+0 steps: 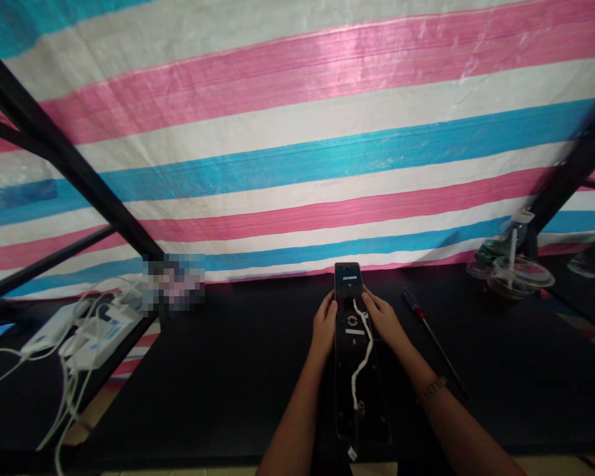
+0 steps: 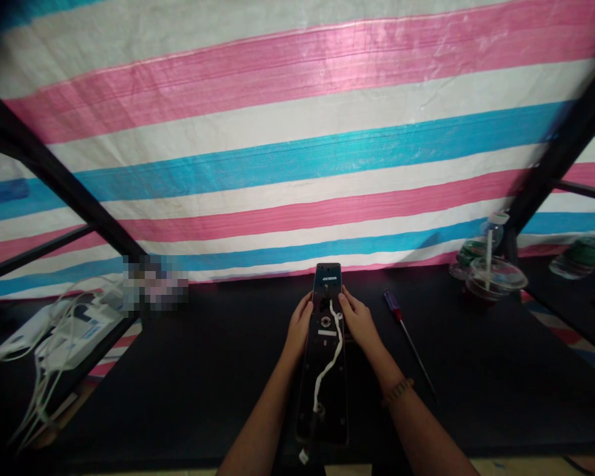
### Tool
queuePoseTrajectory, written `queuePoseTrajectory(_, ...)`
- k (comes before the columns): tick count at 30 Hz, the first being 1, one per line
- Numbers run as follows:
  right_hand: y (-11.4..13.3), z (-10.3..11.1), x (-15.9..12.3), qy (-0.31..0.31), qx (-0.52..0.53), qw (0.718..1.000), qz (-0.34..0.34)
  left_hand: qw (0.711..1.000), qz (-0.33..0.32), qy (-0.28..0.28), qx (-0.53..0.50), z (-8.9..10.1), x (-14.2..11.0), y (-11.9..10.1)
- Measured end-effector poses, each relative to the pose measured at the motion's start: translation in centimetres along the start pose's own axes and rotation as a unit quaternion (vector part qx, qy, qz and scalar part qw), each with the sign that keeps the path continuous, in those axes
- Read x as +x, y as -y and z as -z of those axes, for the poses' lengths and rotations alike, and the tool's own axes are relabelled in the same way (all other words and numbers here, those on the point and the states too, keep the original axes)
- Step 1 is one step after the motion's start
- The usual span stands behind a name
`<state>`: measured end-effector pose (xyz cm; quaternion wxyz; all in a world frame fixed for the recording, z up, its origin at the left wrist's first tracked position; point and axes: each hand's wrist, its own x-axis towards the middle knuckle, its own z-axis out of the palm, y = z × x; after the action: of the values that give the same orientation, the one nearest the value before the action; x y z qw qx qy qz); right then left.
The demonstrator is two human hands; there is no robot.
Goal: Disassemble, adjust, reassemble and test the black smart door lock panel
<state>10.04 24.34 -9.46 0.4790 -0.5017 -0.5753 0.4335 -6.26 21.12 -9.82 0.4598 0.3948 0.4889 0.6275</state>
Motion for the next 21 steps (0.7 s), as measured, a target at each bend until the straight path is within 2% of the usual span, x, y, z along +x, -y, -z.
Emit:
queuePoseTrajectory(7,-0.4,0.0,0.5,0.005,-0.035,0.999,-0.027,1.0,-0.019,0.0,0.023,0.1,0.1,-0.2)
queuePoseTrajectory(13,-1.4,0.1,1.4,-0.006,-0.05,0.998,-0.049,0.999,-0.003,0.022,-0.026,0.3,0.4,0.7)
queuePoseTrajectory(17,-1.3,0.1,1.2,-0.012,-0.035,0.999,-0.033,0.999,0.002,0.041,-0.033,0.5,0.5,1.0)
queuePoseTrajectory(21,-0.9,0.1,0.8,-0.01,-0.028,0.999,-0.014,0.999,-0.014,0.044,-0.023,0.4,0.2,0.3)
